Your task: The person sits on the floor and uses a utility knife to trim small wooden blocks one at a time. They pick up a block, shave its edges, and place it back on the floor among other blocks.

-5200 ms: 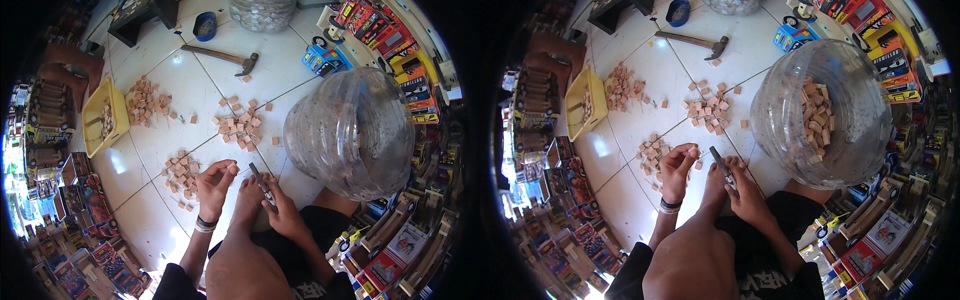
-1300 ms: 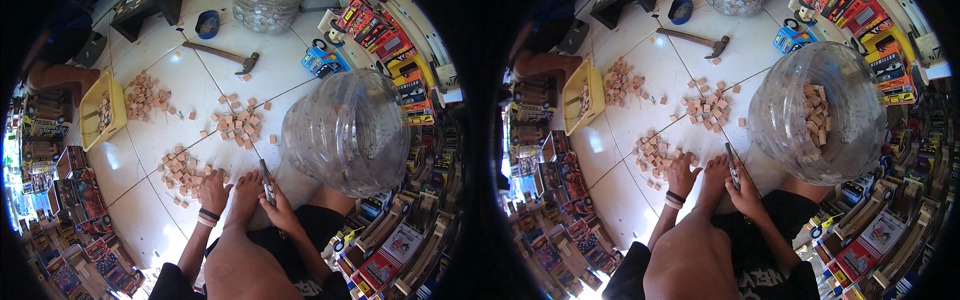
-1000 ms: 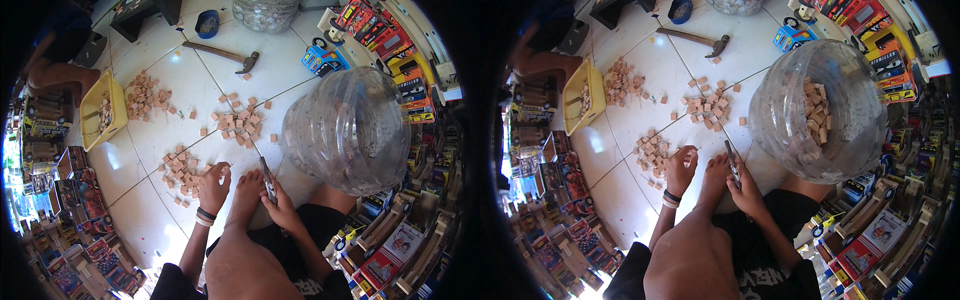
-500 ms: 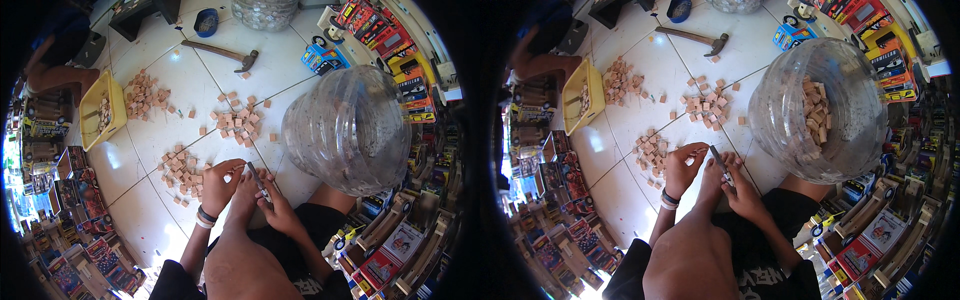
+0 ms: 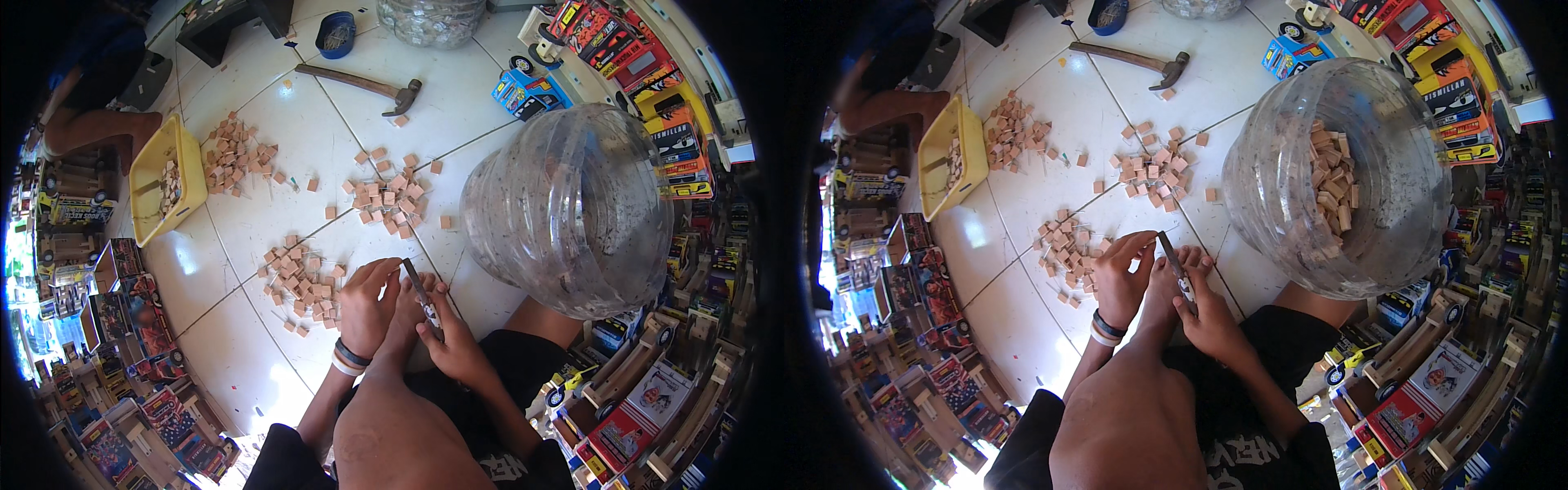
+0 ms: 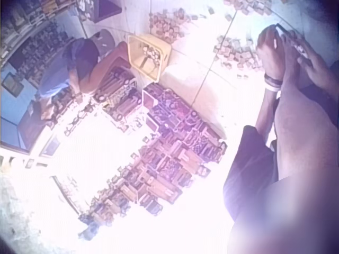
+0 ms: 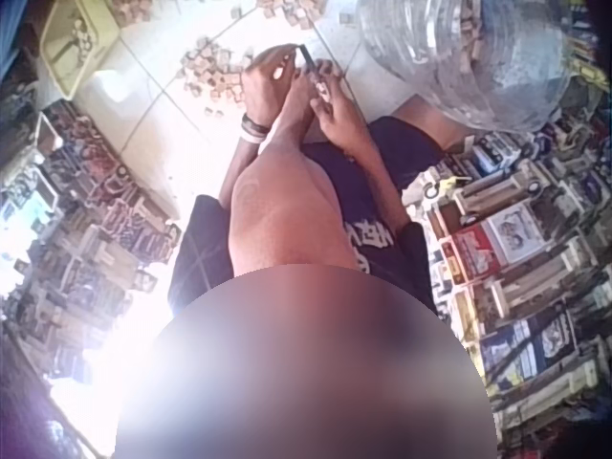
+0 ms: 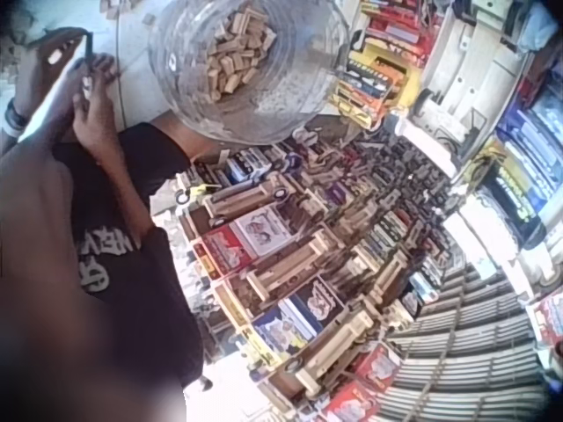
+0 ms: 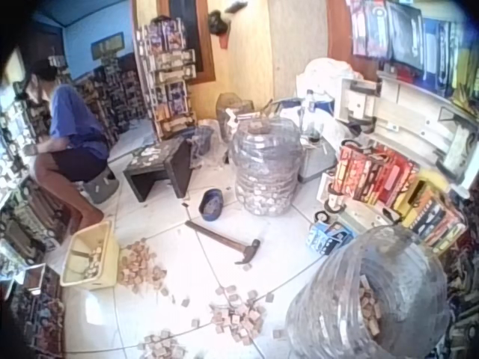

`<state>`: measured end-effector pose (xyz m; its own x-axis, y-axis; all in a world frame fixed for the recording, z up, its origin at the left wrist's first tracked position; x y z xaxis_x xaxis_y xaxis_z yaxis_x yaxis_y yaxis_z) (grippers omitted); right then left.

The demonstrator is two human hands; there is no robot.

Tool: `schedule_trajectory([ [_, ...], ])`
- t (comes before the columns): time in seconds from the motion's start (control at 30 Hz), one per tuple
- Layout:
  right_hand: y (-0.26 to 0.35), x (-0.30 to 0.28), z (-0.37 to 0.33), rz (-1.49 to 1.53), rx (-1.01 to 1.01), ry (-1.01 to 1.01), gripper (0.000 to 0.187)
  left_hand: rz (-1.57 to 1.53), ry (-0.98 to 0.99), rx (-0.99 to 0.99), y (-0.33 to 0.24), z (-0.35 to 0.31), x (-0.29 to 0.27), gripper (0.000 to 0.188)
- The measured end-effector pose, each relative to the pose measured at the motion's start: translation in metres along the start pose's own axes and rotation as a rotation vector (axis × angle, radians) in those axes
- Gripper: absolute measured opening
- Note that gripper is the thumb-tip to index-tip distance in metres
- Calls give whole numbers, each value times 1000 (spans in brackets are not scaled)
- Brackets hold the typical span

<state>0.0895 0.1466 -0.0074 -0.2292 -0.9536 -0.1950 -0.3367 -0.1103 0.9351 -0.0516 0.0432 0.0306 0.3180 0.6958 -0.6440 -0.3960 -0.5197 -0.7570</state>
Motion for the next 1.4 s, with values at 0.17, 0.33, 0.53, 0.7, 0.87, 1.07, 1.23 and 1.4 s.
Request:
schedule_trajectory([
  [0.17,-1,4,1,226,215,175,50,-338,-12,-124,19,0,4,28],
  [0.33,2,12,1,318,326,93,55,-442,-113,-130,30,-3,3,26],
  [0.53,12,18,8,-645,-100,-229,62,-106,-124,-23,18,-6,-4,22],
  [0.7,-2,16,5,-586,8,-104,65,-92,-100,-19,19,-11,-5,25],
  [0.87,5,11,6,-584,-41,-107,67,-58,-105,-8,20,-12,0,18],
  [1.07,7,-6,12,-367,-107,-111,67,-321,-10,-253,48,-4,-3,10],
  [1.23,14,-15,10,-284,-171,12,66,-375,145,-339,53,-1,-10,21],
  [1.4,13,-12,7,-250,-132,77,66,-428,227,-368,50,0,-9,25],
])
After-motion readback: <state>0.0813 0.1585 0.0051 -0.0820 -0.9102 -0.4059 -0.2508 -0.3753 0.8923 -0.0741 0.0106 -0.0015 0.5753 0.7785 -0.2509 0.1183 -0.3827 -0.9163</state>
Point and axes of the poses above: each hand's wrist, its own z-axis towards the middle knuckle, its own x-axis out of the palm, y = z × x, the point moved 7 cm from there along z, towards the middle knuckle, and after that the axes turned 1 degree about z, right-handed, at the moved point
